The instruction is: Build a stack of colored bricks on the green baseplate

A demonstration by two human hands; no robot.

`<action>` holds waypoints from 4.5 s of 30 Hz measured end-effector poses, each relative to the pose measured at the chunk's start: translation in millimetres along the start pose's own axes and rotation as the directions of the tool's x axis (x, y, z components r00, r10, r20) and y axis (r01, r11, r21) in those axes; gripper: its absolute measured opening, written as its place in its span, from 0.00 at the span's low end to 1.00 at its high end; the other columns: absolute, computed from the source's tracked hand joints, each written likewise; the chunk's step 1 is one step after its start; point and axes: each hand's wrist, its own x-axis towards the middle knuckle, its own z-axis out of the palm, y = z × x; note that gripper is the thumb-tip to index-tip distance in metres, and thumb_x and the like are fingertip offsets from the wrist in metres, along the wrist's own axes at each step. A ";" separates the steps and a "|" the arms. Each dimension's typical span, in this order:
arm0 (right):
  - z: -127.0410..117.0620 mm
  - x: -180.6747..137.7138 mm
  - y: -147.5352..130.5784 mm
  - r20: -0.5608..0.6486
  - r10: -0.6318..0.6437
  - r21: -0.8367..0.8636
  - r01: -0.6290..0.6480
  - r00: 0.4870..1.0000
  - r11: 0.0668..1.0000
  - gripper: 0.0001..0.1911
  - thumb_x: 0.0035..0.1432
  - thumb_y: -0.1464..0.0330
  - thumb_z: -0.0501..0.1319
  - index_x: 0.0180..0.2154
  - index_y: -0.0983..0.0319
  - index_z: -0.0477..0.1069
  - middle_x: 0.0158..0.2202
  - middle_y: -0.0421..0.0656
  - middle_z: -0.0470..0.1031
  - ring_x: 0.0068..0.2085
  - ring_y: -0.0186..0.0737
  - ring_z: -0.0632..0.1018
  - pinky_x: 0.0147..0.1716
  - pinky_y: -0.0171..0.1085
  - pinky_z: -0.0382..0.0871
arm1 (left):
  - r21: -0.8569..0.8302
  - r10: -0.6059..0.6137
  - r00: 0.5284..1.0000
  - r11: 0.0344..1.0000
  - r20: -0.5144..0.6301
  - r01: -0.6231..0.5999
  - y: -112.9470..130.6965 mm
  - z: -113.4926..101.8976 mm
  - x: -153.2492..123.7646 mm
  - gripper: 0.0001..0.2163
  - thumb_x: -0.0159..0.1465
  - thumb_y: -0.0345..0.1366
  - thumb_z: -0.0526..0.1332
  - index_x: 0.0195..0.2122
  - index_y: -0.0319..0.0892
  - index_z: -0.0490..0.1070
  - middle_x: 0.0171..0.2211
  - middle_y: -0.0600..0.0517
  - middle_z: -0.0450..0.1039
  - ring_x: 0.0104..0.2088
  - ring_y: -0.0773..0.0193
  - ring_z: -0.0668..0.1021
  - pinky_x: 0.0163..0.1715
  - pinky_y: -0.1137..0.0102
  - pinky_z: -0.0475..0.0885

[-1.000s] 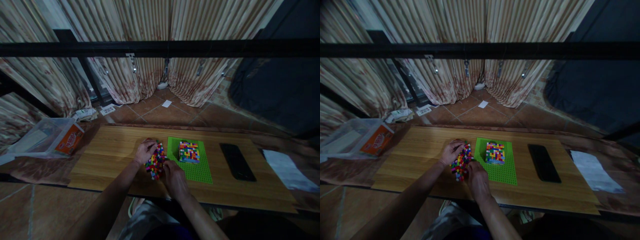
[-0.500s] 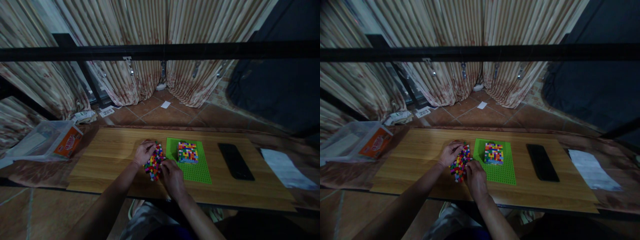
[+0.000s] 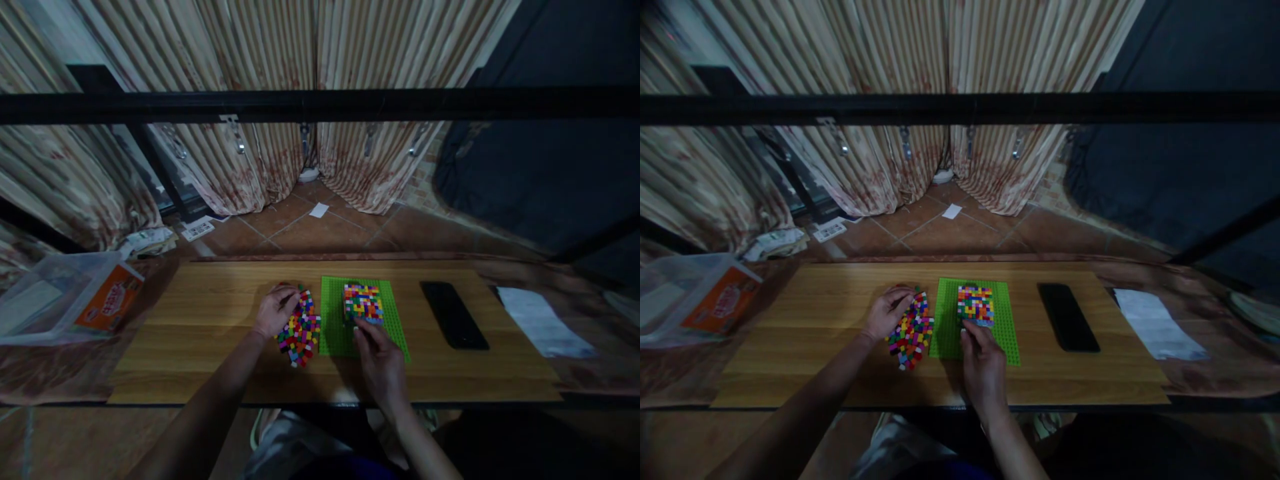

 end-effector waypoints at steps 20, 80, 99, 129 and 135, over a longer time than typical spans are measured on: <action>-12.4 29.3 10.5 -0.286 -0.162 -0.286 0.077 0.944 0.955 0.13 0.60 0.59 0.61 0.34 0.61 0.78 0.34 0.47 0.78 0.38 0.46 0.76 0.42 0.44 0.67 | 0.014 -0.001 1.000 1.000 0.031 0.000 0.1 -3.0 3.3 0.13 0.65 0.45 0.56 0.40 0.44 0.77 0.41 0.49 0.79 0.45 0.58 0.78 0.51 0.59 0.72; 47.7 -31.1 -16.0 0.329 -0.256 -0.385 0.377 0.909 0.842 0.06 0.58 0.73 0.61 0.36 0.57 0.74 0.38 0.44 0.75 0.41 0.46 0.73 0.42 0.44 0.67 | -0.002 -0.027 0.999 1.000 0.018 0.027 1.3 1.2 1.2 0.13 0.65 0.44 0.56 0.37 0.45 0.78 0.38 0.49 0.79 0.43 0.59 0.78 0.49 0.59 0.73; 45.0 -24.5 -23.4 0.261 -0.229 -0.335 0.311 0.938 0.890 0.03 0.60 0.72 0.60 0.34 0.59 0.72 0.35 0.44 0.77 0.39 0.44 0.76 0.40 0.42 0.69 | 0.017 -0.015 1.000 1.000 0.022 0.014 2.2 -2.5 1.7 0.13 0.65 0.45 0.57 0.39 0.45 0.77 0.41 0.49 0.78 0.45 0.58 0.78 0.51 0.59 0.72; -35.4 32.4 8.7 -0.142 0.374 0.445 -0.278 0.917 0.851 0.18 0.45 0.55 0.69 0.35 0.61 0.80 0.30 0.43 0.80 0.25 0.35 0.74 0.25 0.35 0.68 | 0.003 -0.020 0.999 1.000 0.040 0.020 -7.3 -1.7 2.5 0.13 0.65 0.45 0.57 0.40 0.44 0.78 0.42 0.48 0.78 0.47 0.58 0.77 0.52 0.59 0.70; -40.5 32.0 6.0 -0.139 0.411 0.522 -0.286 0.901 0.804 0.17 0.43 0.56 0.71 0.34 0.60 0.80 0.27 0.42 0.79 0.26 0.35 0.75 0.25 0.35 0.69 | -0.002 -0.026 0.999 1.000 0.042 0.026 -2.9 -2.8 2.9 0.13 0.65 0.45 0.57 0.40 0.44 0.78 0.42 0.48 0.78 0.46 0.58 0.77 0.52 0.58 0.71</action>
